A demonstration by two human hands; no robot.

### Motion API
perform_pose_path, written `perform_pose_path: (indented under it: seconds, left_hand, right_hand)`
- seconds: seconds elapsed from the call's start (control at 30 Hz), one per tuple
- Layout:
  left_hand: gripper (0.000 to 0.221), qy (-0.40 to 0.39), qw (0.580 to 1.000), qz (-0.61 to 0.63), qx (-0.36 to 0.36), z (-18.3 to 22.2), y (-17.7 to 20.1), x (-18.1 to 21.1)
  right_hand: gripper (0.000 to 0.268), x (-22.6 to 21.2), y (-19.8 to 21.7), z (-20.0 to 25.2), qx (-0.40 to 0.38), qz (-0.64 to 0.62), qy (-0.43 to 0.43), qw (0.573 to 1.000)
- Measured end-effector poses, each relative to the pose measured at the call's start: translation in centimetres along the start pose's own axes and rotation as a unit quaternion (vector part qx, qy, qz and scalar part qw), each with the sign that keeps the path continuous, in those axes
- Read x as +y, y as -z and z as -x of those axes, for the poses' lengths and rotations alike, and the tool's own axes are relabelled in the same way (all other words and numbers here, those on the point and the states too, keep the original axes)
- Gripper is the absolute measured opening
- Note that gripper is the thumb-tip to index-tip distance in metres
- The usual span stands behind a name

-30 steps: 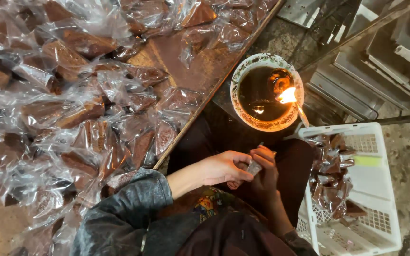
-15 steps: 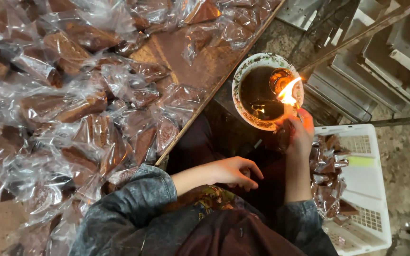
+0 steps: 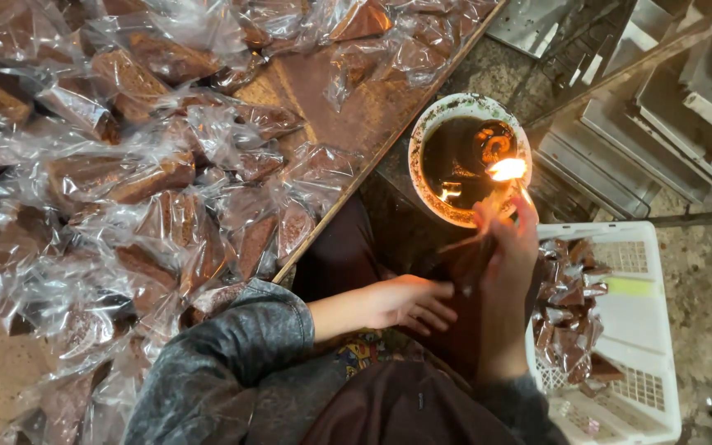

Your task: Sealing plastic bags containing food items by passing the edges over an open flame

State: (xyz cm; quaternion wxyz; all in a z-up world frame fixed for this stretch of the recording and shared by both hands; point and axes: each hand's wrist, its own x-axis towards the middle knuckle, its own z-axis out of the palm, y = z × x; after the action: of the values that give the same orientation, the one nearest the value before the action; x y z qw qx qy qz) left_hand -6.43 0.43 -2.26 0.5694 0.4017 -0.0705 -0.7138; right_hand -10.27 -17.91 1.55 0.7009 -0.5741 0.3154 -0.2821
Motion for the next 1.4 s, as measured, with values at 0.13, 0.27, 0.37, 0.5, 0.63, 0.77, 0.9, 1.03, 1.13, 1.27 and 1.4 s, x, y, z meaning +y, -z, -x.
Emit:
perform_pose_path:
  seconds: [0.13, 0.27, 0.37, 0.5, 0.63, 0.77, 0.9, 1.03, 1.13, 1.27, 1.4]
  left_hand:
    - [0.078, -0.063, 0.966, 0.249, 0.019, -0.5, 1.7, 1.9]
    - [0.032, -0.286, 0.919, 0.258, 0.082, 0.0, 3.0, 4.7]
    - [0.037, -0.370, 0.905, 0.197, 0.080, 1.1, 2.1, 6.0]
    - [0.035, -0.435, 0.875, 0.176, 0.119, 1.7, 1.2, 6.5]
    - [0.033, -0.475, 0.855, 0.151, 0.146, 2.7, -0.3, 6.2]
    - [0.036, -0.464, 0.849, 0.203, 0.150, 3.8, -2.5, 7.0]
    - [0.038, -0.406, 0.862, 0.269, 0.142, 0.9, 0.1, 4.1]
    - [0.040, -0.304, 0.909, 0.217, 0.183, -2.0, 0.9, 1.1]
    - [0.067, -0.181, 0.961, 0.070, 0.196, -2.4, 0.6, -0.4]
    - [0.076, -0.184, 0.940, -0.243, 0.151, -3.8, 3.1, -2.4]
    - [0.043, -0.216, 0.892, -0.368, 0.151, -1.0, 2.2, 0.9]
  right_hand:
    - [0.052, 0.6, -0.6, 3.8, -0.070, -0.001, 0.129, 0.989]
    - [0.068, 0.1, -2.5, 5.2, -0.097, -0.012, 0.141, 0.985]
    - [0.074, 0.0, -2.8, 5.2, -0.113, 0.041, 0.161, 0.980]
    - [0.081, -0.8, -3.7, 5.1, -0.110, 0.081, 0.155, 0.979]
    - [0.090, 0.4, -2.7, 4.5, -0.053, 0.125, 0.196, 0.971]
    - [0.088, 3.3, -2.1, 3.2, -0.015, 0.064, 0.206, 0.976]
    - [0.052, 3.9, -2.2, 5.0, -0.104, -0.096, 0.082, 0.987]
    - [0.055, 4.6, 0.7, 6.6, -0.130, -0.081, -0.130, 0.980]
    - [0.048, 6.9, 5.4, 7.2, -0.085, -0.058, -0.166, 0.981]
    - [0.029, 8.1, 13.0, 6.2, -0.011, -0.433, -0.233, 0.871]
    - [0.091, 6.8, 16.4, 4.1, -0.035, -0.566, -0.078, 0.820]
